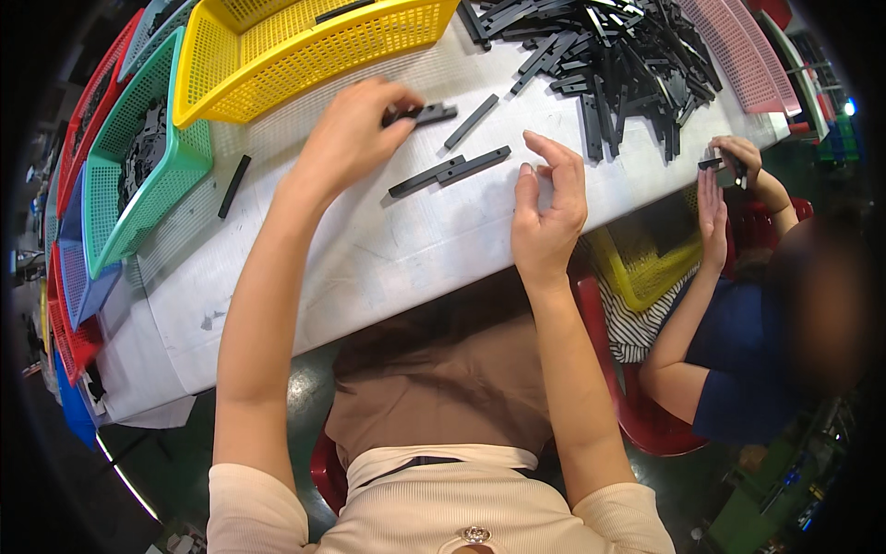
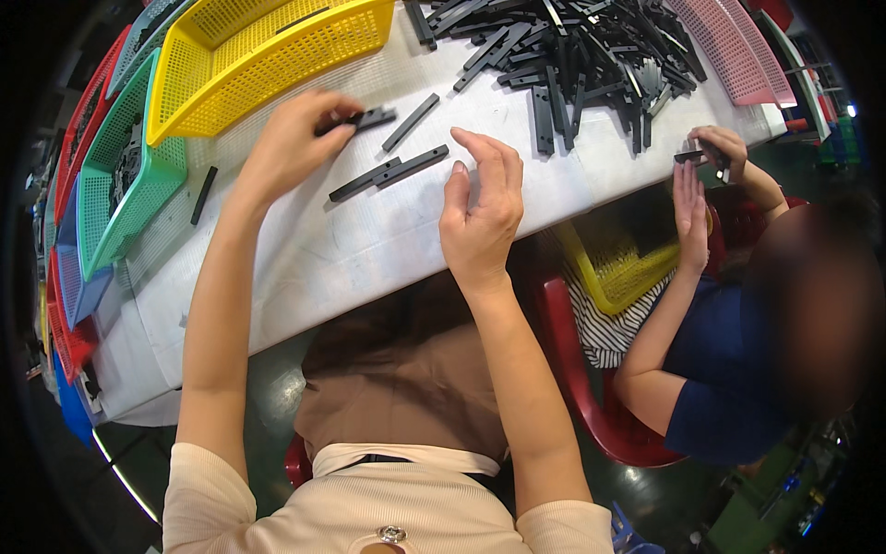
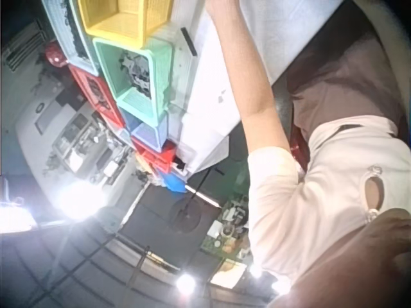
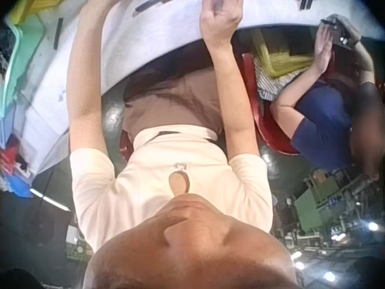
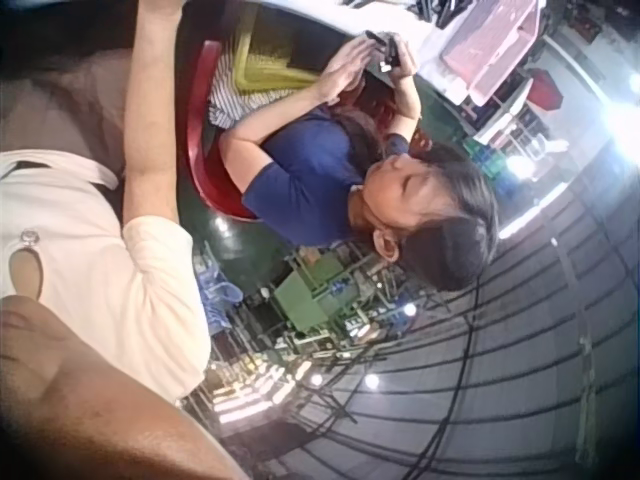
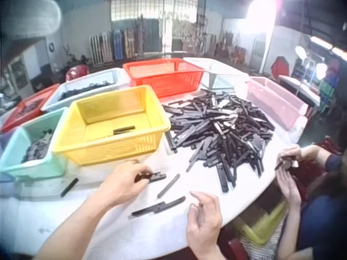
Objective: The person picks up black plastic components from a table and assembles them into small rectangular units. They place the assembled units into a yellow basket and continue assembling more from a pile of parts. Another person works nearby at the same table.
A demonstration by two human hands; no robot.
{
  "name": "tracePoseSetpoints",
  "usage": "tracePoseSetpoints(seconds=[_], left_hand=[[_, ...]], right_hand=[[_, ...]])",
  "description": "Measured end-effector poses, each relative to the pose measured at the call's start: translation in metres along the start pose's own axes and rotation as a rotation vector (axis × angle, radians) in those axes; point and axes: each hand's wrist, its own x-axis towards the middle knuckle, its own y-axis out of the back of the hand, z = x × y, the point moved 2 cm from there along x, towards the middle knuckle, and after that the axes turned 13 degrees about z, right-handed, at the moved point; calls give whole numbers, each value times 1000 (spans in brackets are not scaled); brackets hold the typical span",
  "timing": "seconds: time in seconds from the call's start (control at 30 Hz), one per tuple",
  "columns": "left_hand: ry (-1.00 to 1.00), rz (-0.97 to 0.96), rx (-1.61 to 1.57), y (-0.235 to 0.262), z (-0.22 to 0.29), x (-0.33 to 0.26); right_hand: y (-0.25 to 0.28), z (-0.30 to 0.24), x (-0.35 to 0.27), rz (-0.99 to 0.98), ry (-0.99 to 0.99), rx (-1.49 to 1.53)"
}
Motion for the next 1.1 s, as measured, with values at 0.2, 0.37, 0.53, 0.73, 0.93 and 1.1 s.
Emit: tracePoseSetpoints(seconds=[0.2, 0.37, 0.53, 0.73, 0.93, 1.1], left_hand=[[115, 268, -161, 33, 2, -76], [138, 321, -148, 21, 12, -102], [16, 366, -51, 2, 20, -97], [33, 356, -58, -2, 18, -97], [-30, 393, -50, -1, 16, -103], [-32, 414, -80, -3, 15, -103]], right_hand=[[-6, -3, 2, -158, 155, -145], [2, -15, -6, -297, -11, -3], [4, -13, -7, -316, 202, -155], [8, -14, -13, -346, 162, -156], [18, -14, -15, -411, 160, -70], [18, -19, -17, -367, 21, -69]])
